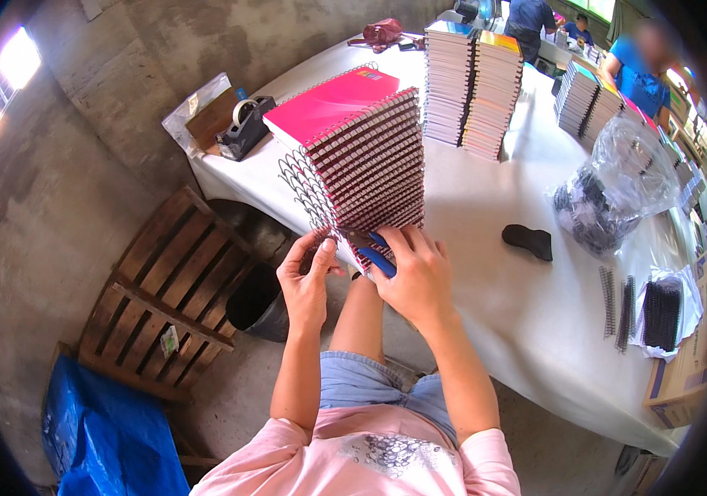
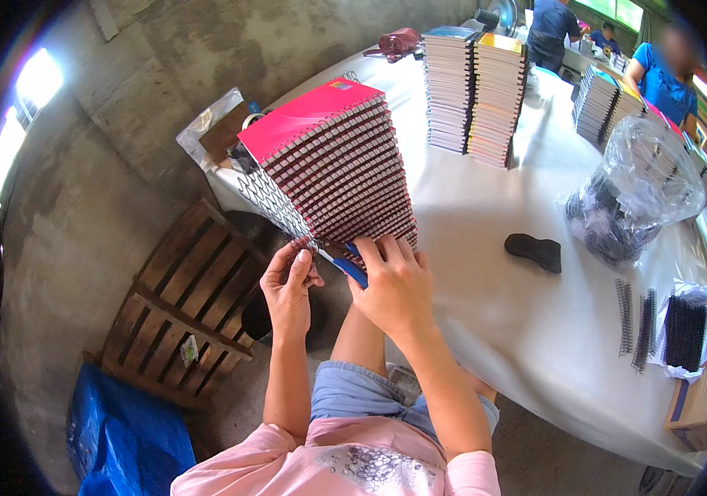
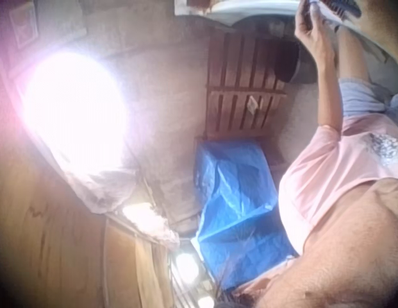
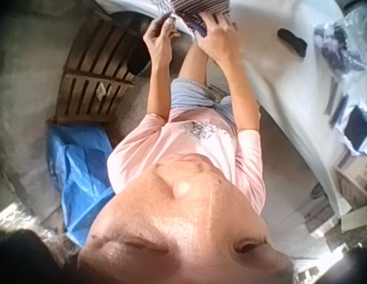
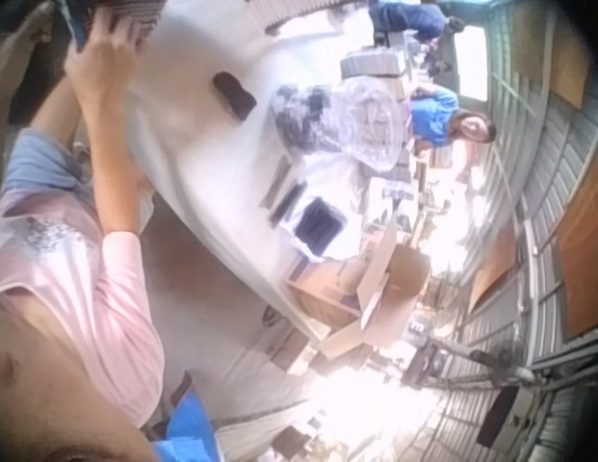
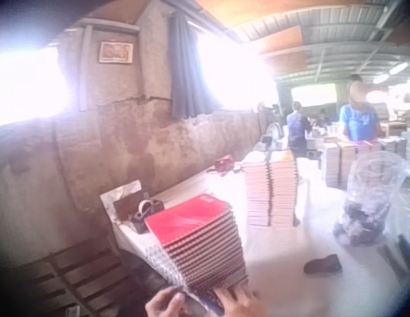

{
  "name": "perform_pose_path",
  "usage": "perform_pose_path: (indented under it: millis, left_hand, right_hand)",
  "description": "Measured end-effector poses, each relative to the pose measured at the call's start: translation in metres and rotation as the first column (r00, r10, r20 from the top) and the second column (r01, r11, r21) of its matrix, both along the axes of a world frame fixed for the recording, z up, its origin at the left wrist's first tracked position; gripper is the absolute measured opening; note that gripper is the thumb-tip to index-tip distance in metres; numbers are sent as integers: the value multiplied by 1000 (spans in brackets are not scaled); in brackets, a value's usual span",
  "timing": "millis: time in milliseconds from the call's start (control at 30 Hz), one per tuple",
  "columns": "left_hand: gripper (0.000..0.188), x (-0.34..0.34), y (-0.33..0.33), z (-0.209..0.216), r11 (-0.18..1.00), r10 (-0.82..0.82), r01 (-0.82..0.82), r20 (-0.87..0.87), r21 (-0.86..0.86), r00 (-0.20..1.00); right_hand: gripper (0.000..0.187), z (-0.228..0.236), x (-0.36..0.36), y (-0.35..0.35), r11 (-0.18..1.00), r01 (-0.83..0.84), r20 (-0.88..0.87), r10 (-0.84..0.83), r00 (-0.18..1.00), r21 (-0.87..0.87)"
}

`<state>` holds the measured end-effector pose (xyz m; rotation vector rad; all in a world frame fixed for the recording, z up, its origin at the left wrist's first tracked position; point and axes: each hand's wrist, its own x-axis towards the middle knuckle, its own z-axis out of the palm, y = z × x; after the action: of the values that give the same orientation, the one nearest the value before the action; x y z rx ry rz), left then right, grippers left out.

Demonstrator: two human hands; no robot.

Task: The person trims the excess spiral binding from stacks of notebooks using blue-handled shears and organizes the notebooks on a table.

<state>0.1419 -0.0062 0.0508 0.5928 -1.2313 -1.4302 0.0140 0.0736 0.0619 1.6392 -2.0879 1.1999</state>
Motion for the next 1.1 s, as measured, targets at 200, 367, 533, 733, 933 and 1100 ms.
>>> perform_pose_path:
  millis: [200,367,533,733,933,1100]
  left_hand:
    - [23,-4,-1,-7,1000,8,-9,-69,-16,998]
    - [22,7,-5,-5,998,-32,40,-137,54,990]
    - [27,8,-6,0,996,-52,60,-105,70,993]
    - [35,10,-10,5,992,-121,122,-38,22,992]
    - [31,6,-9,6,990,-140,140,-65,-12,988]
    - [29,-2,-3,9,999,-41,42,-45,13,998]
  right_hand:
    - [41,-6,-4,-1,998,-56,135,51,990,35]
    - [46,9,-7,9,999,34,-42,-34,999,-11]
    - [51,12,-4,5,996,76,-80,-79,994,-49]
    - [47,15,0,3,999,43,-57,-43,997,0]
    - [43,20,2,5,1000,-4,51,2,999,31]
    - [43,29,8,7,997,82,-102,-83,991,-9]
